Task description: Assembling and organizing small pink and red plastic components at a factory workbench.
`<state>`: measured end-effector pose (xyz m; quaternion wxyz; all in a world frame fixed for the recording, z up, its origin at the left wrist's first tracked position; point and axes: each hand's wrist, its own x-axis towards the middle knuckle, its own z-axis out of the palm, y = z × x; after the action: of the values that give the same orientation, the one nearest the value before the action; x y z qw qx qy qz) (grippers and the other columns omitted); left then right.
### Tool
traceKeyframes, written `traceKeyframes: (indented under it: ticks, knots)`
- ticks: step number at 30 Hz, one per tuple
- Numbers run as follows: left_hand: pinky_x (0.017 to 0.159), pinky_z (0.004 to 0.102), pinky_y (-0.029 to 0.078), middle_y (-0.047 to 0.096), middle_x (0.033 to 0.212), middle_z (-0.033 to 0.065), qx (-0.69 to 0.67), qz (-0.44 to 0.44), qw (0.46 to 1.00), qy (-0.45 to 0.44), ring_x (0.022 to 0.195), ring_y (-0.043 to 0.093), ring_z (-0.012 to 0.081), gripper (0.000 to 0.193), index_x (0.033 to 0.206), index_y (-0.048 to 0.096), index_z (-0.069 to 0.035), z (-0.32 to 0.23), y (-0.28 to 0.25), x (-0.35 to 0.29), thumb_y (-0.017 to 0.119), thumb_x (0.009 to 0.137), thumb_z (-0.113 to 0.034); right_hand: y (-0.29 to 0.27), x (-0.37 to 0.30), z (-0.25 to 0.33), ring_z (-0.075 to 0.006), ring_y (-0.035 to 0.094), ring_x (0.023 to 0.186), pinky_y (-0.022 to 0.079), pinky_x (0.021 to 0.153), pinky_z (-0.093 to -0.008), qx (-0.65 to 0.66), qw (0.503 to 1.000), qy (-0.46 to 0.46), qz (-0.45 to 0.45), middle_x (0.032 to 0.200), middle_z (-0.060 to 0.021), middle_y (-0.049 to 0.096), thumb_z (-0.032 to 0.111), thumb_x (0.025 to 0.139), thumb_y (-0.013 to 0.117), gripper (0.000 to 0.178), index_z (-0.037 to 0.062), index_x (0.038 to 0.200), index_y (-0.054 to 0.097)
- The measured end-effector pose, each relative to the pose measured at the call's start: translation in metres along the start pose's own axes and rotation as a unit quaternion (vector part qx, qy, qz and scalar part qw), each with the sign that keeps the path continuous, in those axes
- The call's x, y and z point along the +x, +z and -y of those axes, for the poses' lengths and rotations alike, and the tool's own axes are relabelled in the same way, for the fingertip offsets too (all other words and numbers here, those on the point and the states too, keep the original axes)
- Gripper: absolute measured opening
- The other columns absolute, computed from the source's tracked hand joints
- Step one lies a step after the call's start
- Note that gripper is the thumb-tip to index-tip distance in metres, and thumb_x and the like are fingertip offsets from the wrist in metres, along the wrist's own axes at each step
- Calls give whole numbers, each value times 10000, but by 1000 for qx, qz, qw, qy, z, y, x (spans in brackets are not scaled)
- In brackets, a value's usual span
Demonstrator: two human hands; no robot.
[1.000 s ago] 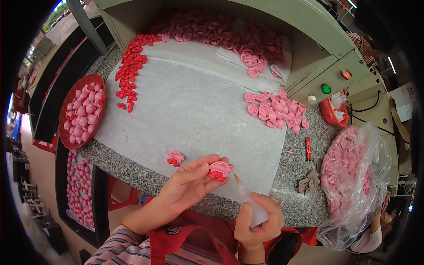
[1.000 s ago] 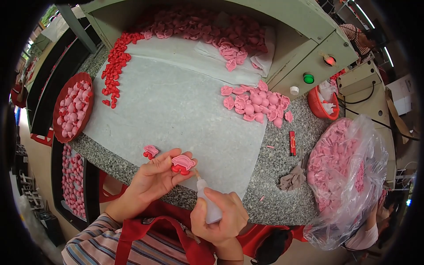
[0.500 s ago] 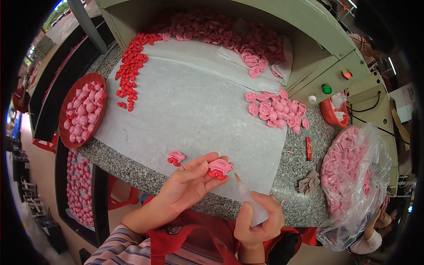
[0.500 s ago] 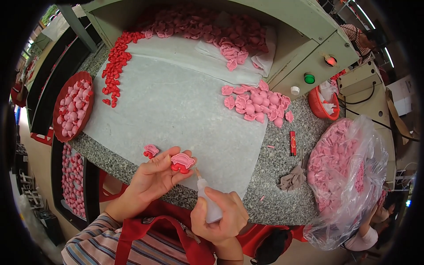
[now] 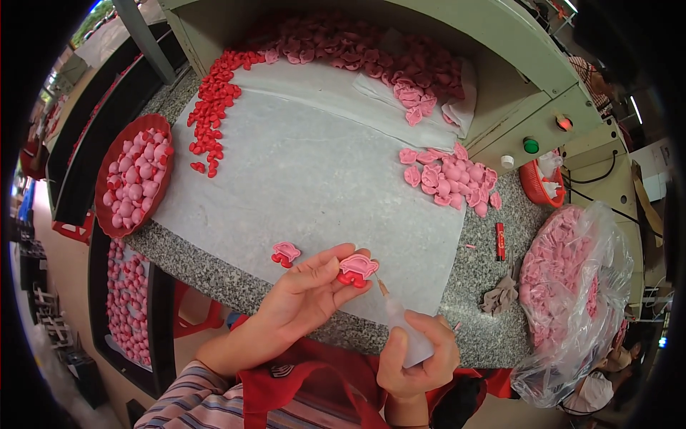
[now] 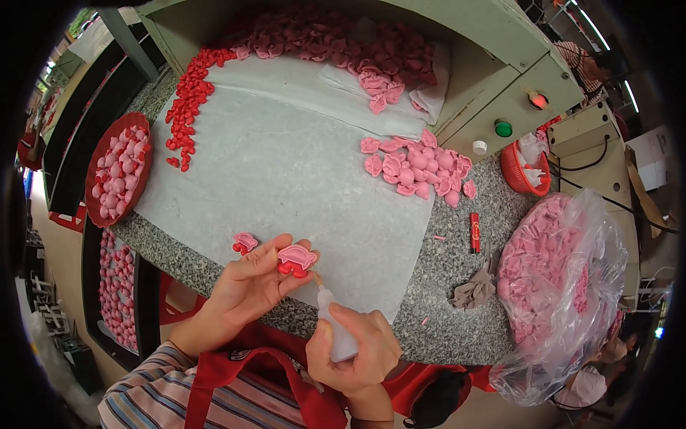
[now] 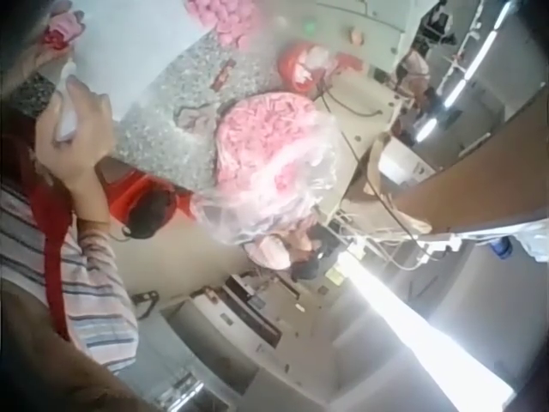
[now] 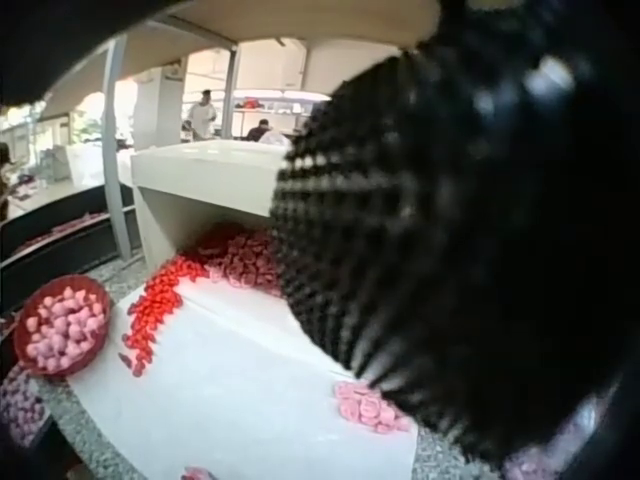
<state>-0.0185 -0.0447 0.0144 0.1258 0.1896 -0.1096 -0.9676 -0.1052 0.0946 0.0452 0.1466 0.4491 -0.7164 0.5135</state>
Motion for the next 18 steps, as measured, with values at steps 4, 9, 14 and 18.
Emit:
traceKeyframes:
  ticks: [4,9,14,18]
  knots:
    - [997,382,381,495,1224,133,-3,22,1000,9,1149,473,229,301,1171,496,-5,0,0,0,488,896,-128,2,1,2,-163,449,408,346,376,-249,-9,1000,-1,7,687,-79,606,17,643,617,214,-33,844,563]
    - [992,378,386,501,1216,133,-3,20,1000,17,1146,475,227,284,1155,517,-8,0,-1,1,488,897,-124,2,1,5,-157,443,405,343,373,-246,-14,1000,-3,25,676,-64,602,26,633,624,197,-18,820,579]
    - [991,405,384,495,1219,137,-3,17,1000,19,1158,461,250,273,1139,526,-22,1,-2,1,502,884,-116,2,1,6,-157,447,407,351,374,-244,-15,999,-6,34,672,-60,600,35,632,628,193,-14,814,584]
    - [994,432,379,484,1226,144,-1,-1,1000,16,1164,455,270,269,1129,530,-34,0,-2,1,516,871,-106,2,0,6,-160,454,410,362,378,-243,-14,1000,-4,20,653,-59,594,40,638,627,199,-14,824,584]
